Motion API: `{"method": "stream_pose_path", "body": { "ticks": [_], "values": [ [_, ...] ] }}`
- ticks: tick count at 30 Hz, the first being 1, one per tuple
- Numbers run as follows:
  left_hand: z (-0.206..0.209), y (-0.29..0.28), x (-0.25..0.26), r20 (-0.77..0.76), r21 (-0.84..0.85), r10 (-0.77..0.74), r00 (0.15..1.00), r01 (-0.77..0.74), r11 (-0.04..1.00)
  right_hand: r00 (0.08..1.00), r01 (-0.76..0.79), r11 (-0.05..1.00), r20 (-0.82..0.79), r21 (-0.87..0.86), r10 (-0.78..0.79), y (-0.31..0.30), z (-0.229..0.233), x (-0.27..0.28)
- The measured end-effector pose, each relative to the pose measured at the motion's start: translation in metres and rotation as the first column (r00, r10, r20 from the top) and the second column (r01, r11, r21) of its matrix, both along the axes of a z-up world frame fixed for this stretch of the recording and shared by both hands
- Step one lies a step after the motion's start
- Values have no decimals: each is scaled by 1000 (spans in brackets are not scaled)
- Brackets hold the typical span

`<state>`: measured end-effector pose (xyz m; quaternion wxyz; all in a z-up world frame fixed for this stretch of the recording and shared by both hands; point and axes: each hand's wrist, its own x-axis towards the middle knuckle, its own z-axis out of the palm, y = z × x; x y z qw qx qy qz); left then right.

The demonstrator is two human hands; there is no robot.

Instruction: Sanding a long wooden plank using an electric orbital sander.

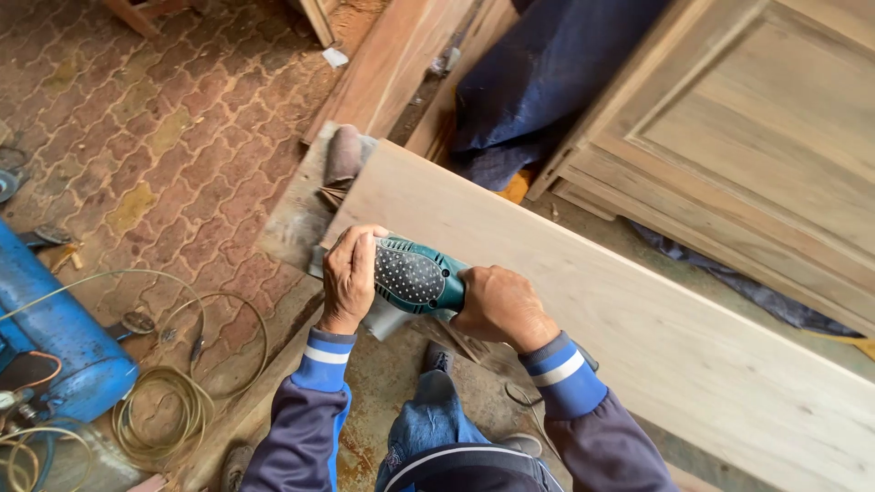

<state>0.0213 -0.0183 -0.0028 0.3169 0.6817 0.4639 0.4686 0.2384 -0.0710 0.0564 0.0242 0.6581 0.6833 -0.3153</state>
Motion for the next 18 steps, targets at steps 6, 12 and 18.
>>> {"method": "stream_pose_path", "body": {
  "ticks": [6, 12, 18],
  "values": [
    [4, -63, 88, 5, -40, -82, 997, 82, 996, 988, 157, 987, 12, -37, -156, -83, 6, 78],
    [0, -125, 186, 29, 16, -183, 983, 183, 983, 955, 298, 954, 3, -20, -298, -170, 11, 163],
    [-2, -165, 274, 24, 22, -287, 958, 287, 958, 913, 408, 910, 20, -71, -408, -235, 12, 229]
  ]
}}
